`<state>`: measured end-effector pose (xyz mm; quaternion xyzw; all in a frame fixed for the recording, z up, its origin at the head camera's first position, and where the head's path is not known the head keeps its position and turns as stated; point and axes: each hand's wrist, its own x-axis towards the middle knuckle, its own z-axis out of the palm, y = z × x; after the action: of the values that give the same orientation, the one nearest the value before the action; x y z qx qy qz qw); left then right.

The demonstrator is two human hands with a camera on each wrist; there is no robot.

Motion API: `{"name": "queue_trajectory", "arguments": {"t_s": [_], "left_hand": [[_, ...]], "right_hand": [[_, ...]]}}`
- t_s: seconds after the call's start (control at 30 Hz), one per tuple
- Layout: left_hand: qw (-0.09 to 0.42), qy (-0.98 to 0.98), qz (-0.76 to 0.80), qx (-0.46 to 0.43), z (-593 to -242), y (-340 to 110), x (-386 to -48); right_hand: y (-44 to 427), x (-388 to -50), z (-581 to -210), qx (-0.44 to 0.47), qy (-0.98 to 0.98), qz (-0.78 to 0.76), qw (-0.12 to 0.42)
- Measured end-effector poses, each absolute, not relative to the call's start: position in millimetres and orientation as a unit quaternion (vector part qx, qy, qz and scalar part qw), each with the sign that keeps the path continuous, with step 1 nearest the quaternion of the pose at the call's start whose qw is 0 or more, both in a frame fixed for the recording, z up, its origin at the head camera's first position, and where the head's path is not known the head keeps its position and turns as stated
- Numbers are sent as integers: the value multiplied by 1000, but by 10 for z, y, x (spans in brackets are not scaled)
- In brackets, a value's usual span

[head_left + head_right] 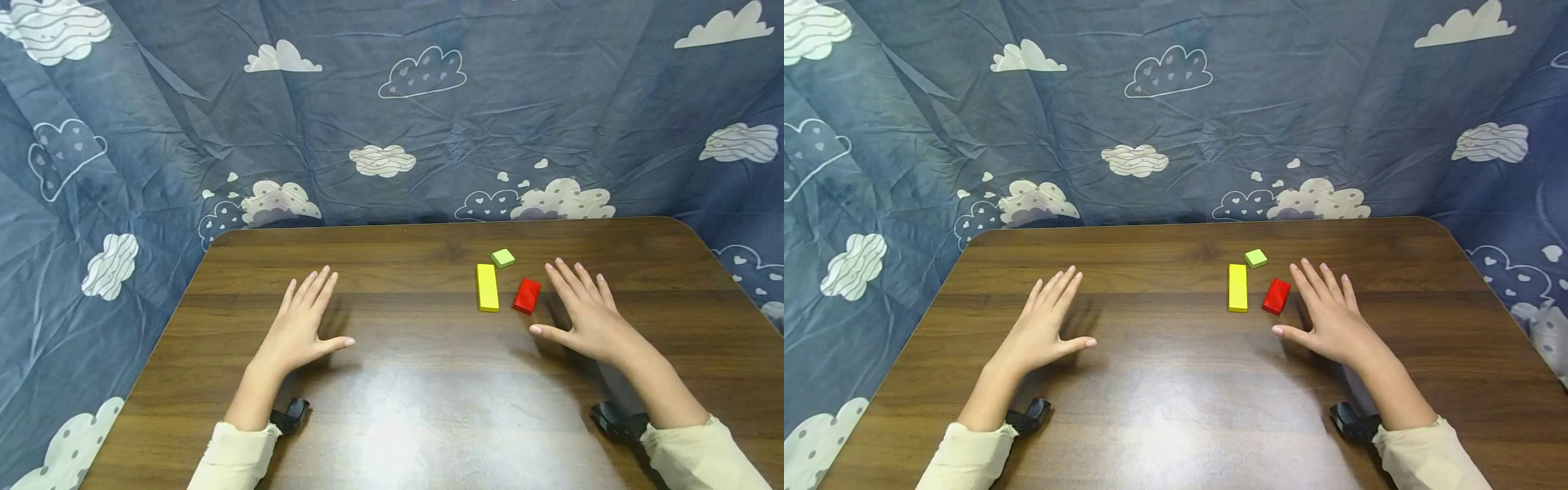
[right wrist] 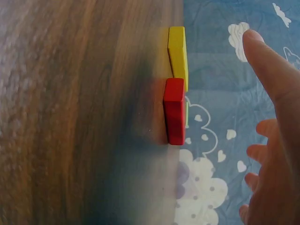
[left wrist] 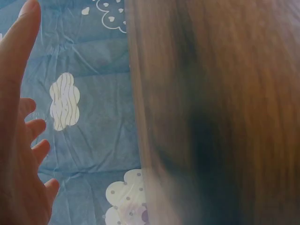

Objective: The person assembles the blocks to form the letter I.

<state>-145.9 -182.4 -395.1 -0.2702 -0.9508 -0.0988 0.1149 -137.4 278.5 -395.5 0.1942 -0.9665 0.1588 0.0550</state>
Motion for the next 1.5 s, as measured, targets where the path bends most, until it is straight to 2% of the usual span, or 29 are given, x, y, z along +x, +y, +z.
{"name": "queue_trajectory", "arguments": {"t_s": [0.37,0.7,0.97,1.5], "left_hand": [[140,-935,-148,-289,-4019,-1665,-1519],[136,-925,-197,-295,-4081,-1475,-1579],[117,-909,-273,-294,-4112,-1327,-1618],[63,-895,-348,-271,-4169,-1041,-1704]], "right_hand": [[2796,-1427,-4022,217,-953,199,70],[2797,-1500,-4117,216,-947,228,70],[2791,-1574,-4162,225,-933,269,79],[2799,-1639,-4265,176,-929,323,26]]}}
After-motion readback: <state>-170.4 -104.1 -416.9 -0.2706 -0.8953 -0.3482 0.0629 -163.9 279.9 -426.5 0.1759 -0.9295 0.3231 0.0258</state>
